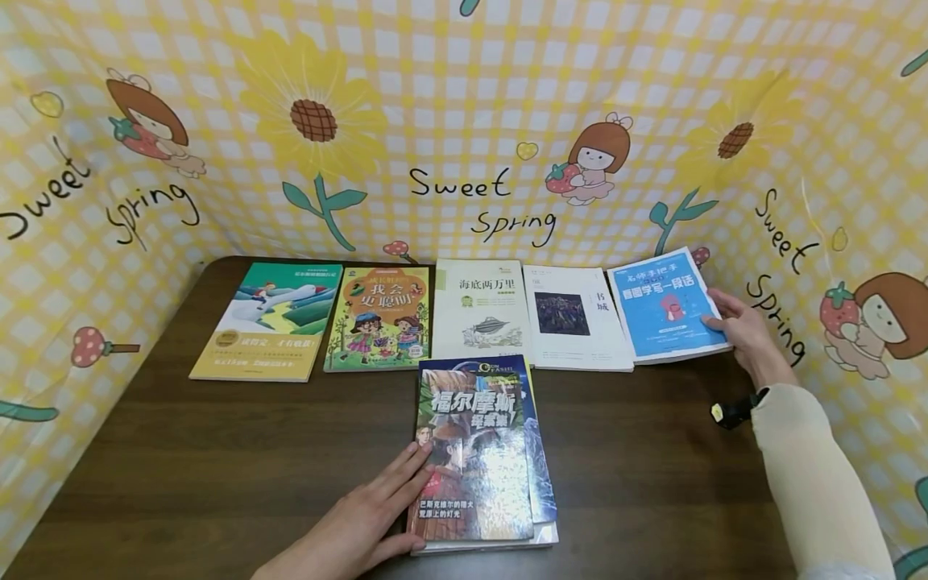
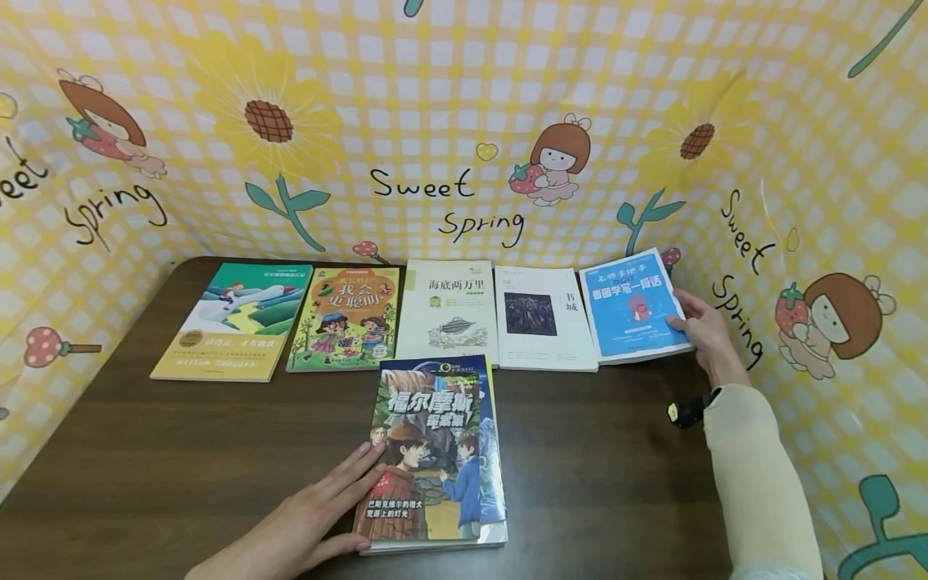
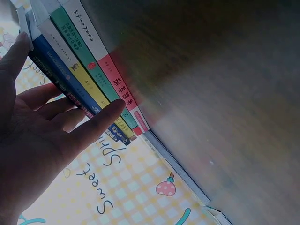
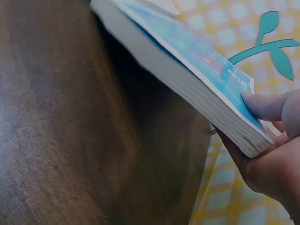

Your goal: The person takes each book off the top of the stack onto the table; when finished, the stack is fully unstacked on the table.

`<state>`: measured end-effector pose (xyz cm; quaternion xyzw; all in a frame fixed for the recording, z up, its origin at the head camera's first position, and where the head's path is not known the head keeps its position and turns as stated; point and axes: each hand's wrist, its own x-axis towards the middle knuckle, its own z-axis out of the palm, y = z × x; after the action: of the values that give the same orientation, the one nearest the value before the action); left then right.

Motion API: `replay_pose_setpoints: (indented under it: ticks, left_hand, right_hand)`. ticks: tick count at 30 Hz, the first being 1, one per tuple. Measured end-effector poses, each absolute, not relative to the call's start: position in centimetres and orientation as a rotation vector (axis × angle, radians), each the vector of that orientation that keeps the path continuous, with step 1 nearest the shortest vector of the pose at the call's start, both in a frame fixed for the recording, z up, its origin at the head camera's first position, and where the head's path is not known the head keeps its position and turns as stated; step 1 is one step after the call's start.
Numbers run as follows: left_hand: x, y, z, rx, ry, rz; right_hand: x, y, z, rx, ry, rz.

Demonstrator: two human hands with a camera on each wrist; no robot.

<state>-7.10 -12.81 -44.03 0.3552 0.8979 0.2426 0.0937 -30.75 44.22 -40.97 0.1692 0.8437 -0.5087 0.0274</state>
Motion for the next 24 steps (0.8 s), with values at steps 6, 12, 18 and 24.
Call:
replay_pose_setpoints:
  ticks: [6,12,18,24]
  left_hand:
    - [-7.0,-12.7,-44.1,1.069,2.686,0.732]
    - [-7.0,-12.6,-44.0,1.045,2.682,0.731]
    - [-7.0,-12.6,-44.0,1.043,2.682,0.742]
    - [-6.9,-12.6,-44.0,1.048,2.686,0.739]
  right_hand:
    - [-31.3,44.0,-42.5,0.509,2.639,-1.484]
    - [-31.1,43.8,-43.8,0.432,2.712,-1.353]
    - [-30.5,43.0,-44.4,0.38,2.888,-1.144]
    - [-29.9,41.9,-44.2,0.395,3.004,-0.959]
